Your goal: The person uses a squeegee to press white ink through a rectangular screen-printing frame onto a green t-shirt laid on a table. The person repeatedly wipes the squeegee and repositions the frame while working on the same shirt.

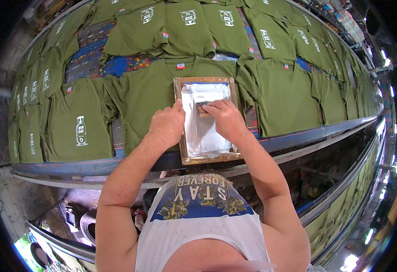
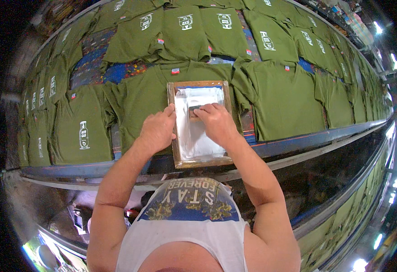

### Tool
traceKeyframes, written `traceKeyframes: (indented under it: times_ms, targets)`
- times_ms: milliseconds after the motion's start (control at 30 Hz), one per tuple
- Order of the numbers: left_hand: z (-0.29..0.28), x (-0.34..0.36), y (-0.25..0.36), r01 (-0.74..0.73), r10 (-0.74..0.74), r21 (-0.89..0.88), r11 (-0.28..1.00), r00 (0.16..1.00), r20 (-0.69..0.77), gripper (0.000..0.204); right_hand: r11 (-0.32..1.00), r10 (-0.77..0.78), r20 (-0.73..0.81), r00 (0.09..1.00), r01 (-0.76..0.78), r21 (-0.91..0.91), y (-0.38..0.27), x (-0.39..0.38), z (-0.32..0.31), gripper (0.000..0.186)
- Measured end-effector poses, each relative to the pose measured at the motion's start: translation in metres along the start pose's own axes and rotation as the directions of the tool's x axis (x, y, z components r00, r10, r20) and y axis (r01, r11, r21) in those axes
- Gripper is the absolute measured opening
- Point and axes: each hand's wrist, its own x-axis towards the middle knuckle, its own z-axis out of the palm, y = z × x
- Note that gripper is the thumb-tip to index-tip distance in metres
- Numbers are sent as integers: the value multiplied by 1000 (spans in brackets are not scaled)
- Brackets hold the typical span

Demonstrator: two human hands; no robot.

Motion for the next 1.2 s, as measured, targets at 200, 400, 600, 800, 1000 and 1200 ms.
traceKeyframes:
  times_ms: [200, 400, 600, 800, 1000, 1200]
  targets:
    - [4, 1, 0, -22, 23, 27, 999, 999, -39, 78, 998, -67, -14, 998, 67, 4, 9, 13, -18, 41]
    - [4, 0, 1, -1, 2, 18, 1000, 999, -42, 79, 999, -38, -6, 999, 38, -23, 23, 34, -9, 41]
    - [4, 2, 3, 2, -1, 33, 999, 999, -36, 80, 997, -77, 32, 997, 76, 30, -12, -36, -8, 38]
    - [5, 1, 2, -31, 38, 83, 996, 996, -80, 63, 993, -30, 93, 995, 20, 113, -68, -110, -13, 42]
    - [3, 3, 4, -2, 3, 66, 998, 1000, -14, 79, 995, 5, 163, 987, -22, 101, -63, -99, -27, 40]
    - [3, 2, 3, -9, 10, 56, 998, 1000, -17, 79, 994, 26, 166, 986, -43, 98, -67, -110, -41, 39]
